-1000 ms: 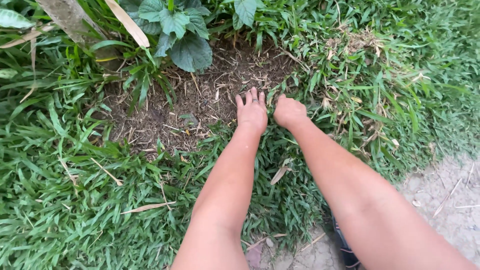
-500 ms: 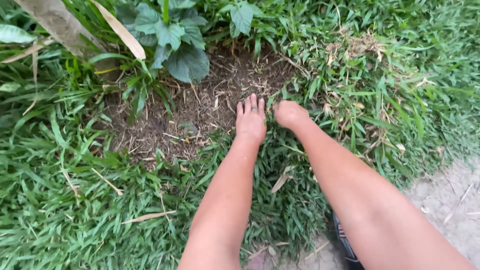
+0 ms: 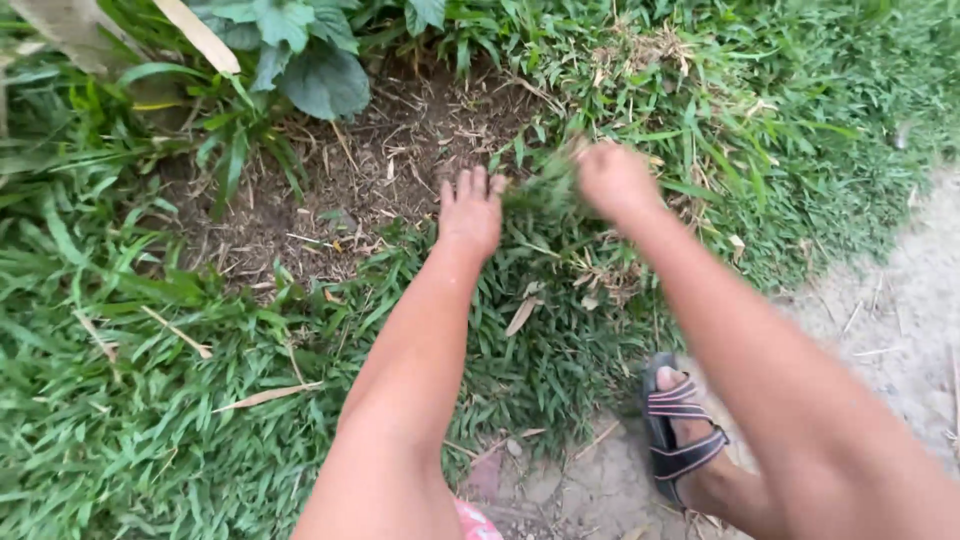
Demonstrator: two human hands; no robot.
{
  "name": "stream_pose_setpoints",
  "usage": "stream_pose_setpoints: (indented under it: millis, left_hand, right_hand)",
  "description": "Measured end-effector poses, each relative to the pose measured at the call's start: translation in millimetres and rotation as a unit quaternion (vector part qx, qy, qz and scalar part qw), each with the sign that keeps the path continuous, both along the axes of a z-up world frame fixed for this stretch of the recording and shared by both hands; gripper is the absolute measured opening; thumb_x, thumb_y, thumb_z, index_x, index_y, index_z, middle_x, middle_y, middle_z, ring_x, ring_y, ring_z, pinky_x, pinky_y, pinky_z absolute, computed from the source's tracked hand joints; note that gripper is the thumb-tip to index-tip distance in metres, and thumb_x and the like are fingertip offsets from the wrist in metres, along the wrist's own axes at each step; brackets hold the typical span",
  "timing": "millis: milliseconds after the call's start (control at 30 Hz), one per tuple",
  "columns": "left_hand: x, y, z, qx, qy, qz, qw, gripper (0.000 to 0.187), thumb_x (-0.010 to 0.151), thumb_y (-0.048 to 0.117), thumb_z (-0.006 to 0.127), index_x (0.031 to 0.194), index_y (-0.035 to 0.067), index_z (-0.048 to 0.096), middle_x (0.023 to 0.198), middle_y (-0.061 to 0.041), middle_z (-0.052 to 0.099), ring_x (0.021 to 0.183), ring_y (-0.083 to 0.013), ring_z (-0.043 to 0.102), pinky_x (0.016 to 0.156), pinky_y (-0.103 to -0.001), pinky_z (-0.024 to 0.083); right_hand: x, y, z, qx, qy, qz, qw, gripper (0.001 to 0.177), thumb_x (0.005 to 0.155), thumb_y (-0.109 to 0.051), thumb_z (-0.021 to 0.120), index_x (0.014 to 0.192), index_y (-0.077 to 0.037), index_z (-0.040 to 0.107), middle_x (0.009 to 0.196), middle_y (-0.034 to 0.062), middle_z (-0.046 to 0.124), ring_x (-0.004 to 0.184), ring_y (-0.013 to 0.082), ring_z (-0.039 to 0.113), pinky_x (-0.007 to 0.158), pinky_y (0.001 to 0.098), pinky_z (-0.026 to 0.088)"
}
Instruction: Remove weeds and grass from the soil by hand in a garden area.
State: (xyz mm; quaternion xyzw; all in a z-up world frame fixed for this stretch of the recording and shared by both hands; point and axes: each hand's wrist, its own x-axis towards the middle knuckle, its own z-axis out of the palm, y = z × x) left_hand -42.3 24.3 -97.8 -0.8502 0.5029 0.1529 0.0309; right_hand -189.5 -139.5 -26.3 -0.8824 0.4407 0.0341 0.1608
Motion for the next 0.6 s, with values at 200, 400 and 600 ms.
stream_pose_setpoints:
  millis: [200,400,600]
  left_hand:
    - [-36,24,-2,-0.030,0.093,-0.120,0.988,0.090,0.087,-0.009,0.047,0.165,0.020,0.011,0.169,-0.011,0.008,0.154,-0.0330,0.015,0.122,-0.050,0.019]
    - [-45,40,-3,-0.036,0.085,-0.167,0.982,0.075,0.092,0.006,0.051,0.162,0.005,0.022,0.167,-0.022,0.019,0.153,-0.0374,0.024,0.124,-0.050,0.021]
    - [-2,62,63,0.043,0.272,-0.112,0.955,0.075,0.080,-0.005,0.052,0.149,0.026,0.053,0.143,-0.013,0.062,0.130,-0.0286,0.061,0.114,-0.040,0.044]
  right_hand:
    - [-11,-59,125,0.011,0.011,-0.109,0.994,0.052,0.102,-0.052,0.056,0.131,-0.009,0.058,0.094,0.0163,0.070,0.070,0.0269,0.068,0.079,0.0467,0.058]
    - [14,-54,86,-0.250,0.046,0.062,0.965,0.056,0.089,-0.030,0.075,0.134,0.001,0.064,0.124,0.0264,0.064,0.104,0.0388,0.066,0.087,0.0497,0.053]
    - [78,50,11,0.004,-0.035,0.120,0.992,0.031,0.097,-0.015,0.054,0.117,-0.016,0.077,0.119,0.0132,0.074,0.105,0.0305,0.072,0.098,0.0444,0.054]
